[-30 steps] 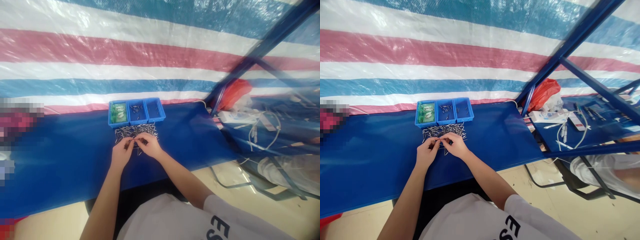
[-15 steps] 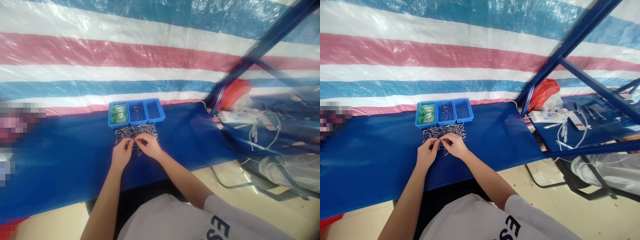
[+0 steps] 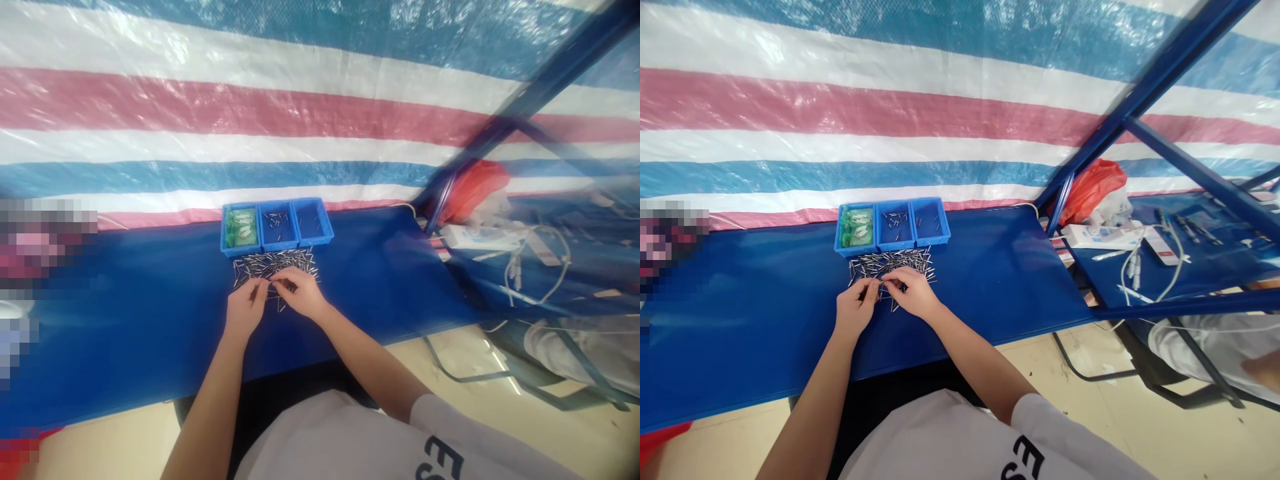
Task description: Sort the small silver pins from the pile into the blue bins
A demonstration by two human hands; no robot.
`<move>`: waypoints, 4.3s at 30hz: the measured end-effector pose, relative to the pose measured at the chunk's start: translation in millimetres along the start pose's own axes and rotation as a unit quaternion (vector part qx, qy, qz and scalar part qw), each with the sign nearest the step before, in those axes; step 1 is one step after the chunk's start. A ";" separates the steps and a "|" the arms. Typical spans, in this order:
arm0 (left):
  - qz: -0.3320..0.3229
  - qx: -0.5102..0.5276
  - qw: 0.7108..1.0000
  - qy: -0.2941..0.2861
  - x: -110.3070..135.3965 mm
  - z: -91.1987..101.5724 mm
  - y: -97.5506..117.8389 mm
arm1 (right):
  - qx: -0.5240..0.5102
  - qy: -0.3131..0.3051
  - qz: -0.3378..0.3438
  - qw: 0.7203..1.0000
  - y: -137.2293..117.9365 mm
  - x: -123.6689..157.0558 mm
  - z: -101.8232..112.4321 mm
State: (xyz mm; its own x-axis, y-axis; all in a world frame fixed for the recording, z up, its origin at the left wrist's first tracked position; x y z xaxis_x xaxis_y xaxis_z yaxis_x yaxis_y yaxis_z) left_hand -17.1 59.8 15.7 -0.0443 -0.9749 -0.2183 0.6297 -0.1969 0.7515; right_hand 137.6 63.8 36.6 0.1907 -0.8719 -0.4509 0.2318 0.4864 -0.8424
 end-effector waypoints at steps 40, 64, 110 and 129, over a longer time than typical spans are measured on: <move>-0.017 0.003 1.000 -0.018 3.2 -6.0 1.4 | -0.265 0.046 -0.190 0.944 26.4 3.6 -1.4; -0.033 -0.041 0.999 -0.001 2.6 -3.8 8.5 | 0.147 0.087 -0.077 0.982 27.2 -9.1 40.2; -0.065 -0.080 0.995 -0.002 3.4 -6.6 15.1 | 0.265 0.021 -0.080 0.961 31.4 -2.1 16.7; -0.065 -0.078 0.995 -0.004 4.1 -7.5 15.6 | 0.099 0.074 -0.013 0.992 13.0 -1.6 24.6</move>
State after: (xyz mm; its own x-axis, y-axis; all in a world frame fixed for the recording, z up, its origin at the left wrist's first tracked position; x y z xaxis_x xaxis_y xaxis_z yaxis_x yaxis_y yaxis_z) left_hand -1.6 53.6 21.9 -0.1390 -0.9432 -0.3019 0.7307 -0.3034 0.6116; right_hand 163.7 72.9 33.7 0.0442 -0.8756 -0.4811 0.4204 0.4531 -0.7861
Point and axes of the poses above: each hand's wrist, its own x-axis away from the middle knuckle, its own z-axis out of the back of the hand, y = z × x, the point moved 9 cm from there along -x, towards the middle knuckle, and after that the axes turned 4 degrees about -x, right-handed, at the moved point
